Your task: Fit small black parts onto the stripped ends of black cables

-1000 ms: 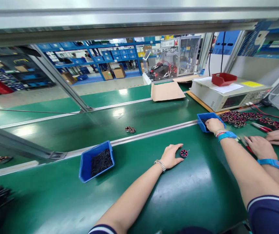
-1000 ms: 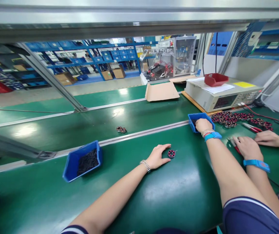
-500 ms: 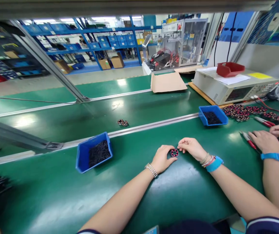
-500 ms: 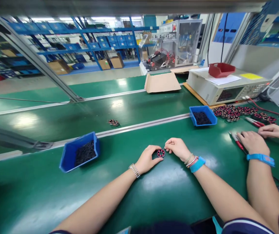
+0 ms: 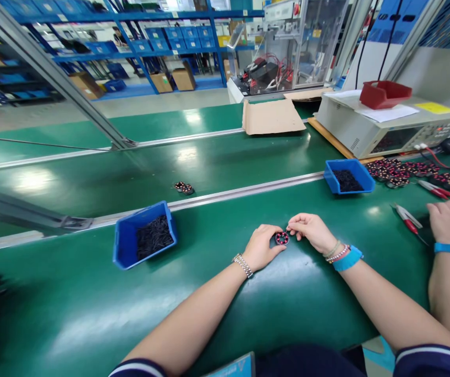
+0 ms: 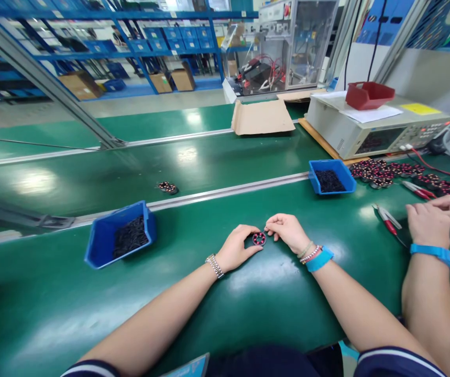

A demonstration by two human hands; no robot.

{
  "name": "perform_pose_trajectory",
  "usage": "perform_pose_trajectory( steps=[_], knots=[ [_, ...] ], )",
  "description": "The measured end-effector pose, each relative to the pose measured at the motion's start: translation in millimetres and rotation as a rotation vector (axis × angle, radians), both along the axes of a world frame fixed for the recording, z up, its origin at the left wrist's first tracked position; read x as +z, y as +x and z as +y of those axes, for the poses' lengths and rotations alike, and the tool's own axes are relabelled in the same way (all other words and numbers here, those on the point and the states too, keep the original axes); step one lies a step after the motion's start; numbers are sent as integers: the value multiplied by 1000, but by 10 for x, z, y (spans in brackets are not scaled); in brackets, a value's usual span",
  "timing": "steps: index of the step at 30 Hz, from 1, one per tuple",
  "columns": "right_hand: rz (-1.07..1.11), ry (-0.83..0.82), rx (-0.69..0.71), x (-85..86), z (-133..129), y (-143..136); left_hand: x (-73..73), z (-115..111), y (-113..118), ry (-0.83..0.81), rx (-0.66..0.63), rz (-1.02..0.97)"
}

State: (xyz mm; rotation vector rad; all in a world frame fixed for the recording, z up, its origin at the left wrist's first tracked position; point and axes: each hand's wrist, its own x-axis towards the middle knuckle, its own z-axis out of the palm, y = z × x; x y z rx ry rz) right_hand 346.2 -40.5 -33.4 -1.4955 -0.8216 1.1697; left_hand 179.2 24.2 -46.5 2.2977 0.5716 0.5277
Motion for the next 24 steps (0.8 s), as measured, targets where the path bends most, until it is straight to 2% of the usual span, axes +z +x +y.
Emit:
perform_pose_trajectory(
  steps=[4, 9, 15, 18, 24],
  knots=[
    [-80, -27, 70, 23, -5, 15, 1, 2, 4, -4, 4, -6],
    [-352, -89, 242, 99, -38, 55, 45, 41, -24, -61, -49, 21],
    [-650, 9, 402, 114, -83, 130, 64, 83, -50, -135, -33, 54],
    [-769, 93, 412, 89, -79, 110, 70, 83, -50, -144, -32, 52],
    [-987, 219, 346, 25, -71, -36, 73, 90, -42, -147, -38, 46]
  ],
)
